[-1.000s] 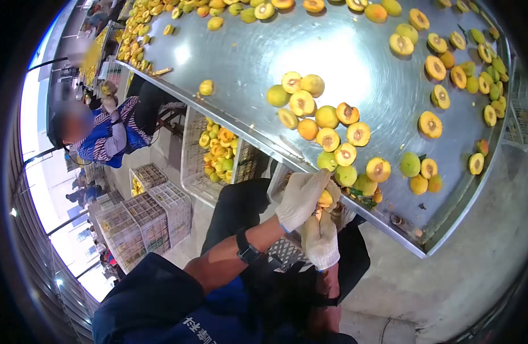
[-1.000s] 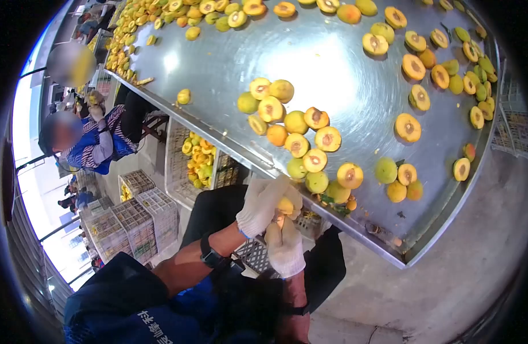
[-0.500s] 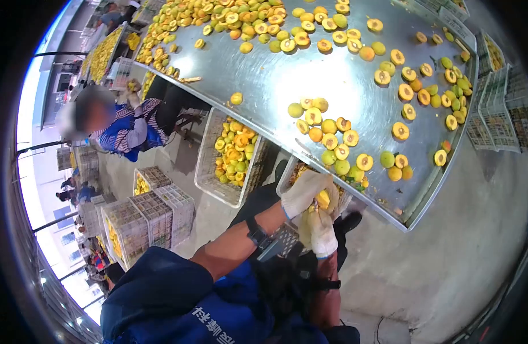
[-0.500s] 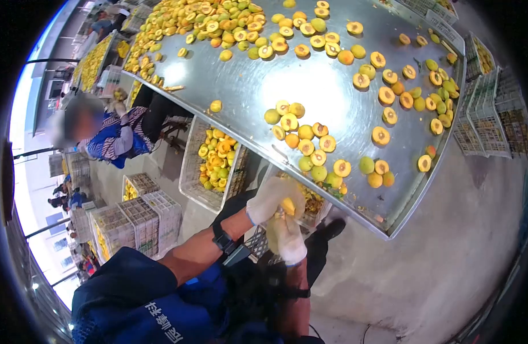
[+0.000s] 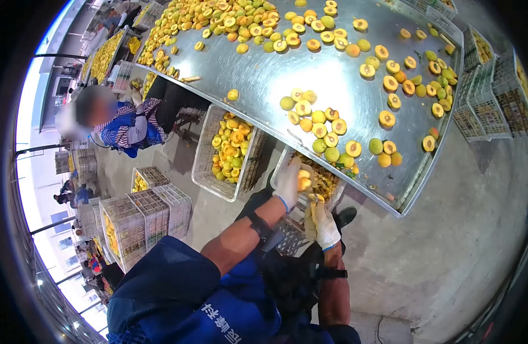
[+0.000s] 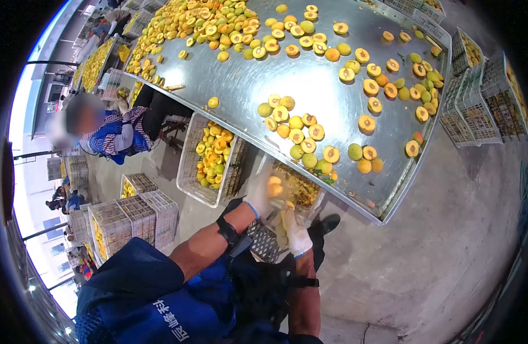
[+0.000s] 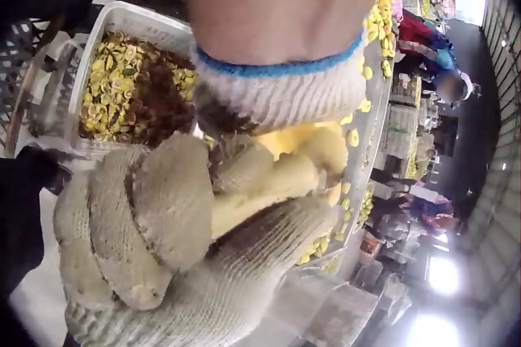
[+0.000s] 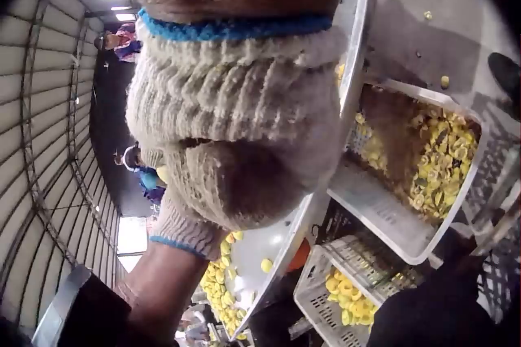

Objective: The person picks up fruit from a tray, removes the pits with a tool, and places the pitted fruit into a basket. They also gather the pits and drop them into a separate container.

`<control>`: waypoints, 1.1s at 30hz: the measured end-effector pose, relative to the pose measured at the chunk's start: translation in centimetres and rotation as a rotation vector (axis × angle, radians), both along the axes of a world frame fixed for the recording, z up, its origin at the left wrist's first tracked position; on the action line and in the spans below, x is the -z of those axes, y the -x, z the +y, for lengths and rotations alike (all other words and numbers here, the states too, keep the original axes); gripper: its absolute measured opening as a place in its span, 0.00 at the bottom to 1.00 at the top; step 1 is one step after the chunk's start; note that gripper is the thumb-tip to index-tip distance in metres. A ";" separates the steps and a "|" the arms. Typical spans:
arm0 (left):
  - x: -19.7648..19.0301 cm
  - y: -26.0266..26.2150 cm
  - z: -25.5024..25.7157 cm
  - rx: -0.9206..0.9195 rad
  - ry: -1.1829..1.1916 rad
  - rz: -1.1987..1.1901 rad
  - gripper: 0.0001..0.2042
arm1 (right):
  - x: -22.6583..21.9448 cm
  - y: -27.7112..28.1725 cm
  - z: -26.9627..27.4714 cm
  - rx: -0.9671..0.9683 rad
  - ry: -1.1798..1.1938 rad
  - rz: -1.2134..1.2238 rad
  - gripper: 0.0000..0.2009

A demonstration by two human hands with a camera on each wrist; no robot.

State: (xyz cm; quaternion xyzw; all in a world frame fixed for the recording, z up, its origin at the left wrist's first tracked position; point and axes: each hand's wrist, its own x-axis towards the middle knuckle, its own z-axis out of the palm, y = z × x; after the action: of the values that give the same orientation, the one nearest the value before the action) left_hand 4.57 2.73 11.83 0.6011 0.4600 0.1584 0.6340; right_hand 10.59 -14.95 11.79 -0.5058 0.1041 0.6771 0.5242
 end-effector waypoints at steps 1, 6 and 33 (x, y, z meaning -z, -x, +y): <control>2.9 2.3 1.3 -0.009 0.009 0.000 0.14 | 2.1 0.4 0.1 -0.009 0.009 0.000 0.22; 6.5 12.5 11.2 -0.575 0.410 0.070 0.16 | 18.4 4.1 0.2 -0.253 0.082 -0.931 0.19; 6.0 26.2 15.9 -0.413 -0.340 1.014 0.23 | 10.6 -2.6 -5.5 -0.195 0.398 -0.528 0.16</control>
State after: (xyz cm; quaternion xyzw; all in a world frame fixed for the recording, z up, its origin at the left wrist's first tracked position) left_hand -21.66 18.62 5.84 0.5931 0.7826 0.0427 0.1844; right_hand 13.21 -20.40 1.22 -0.7635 0.0462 0.5362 0.3569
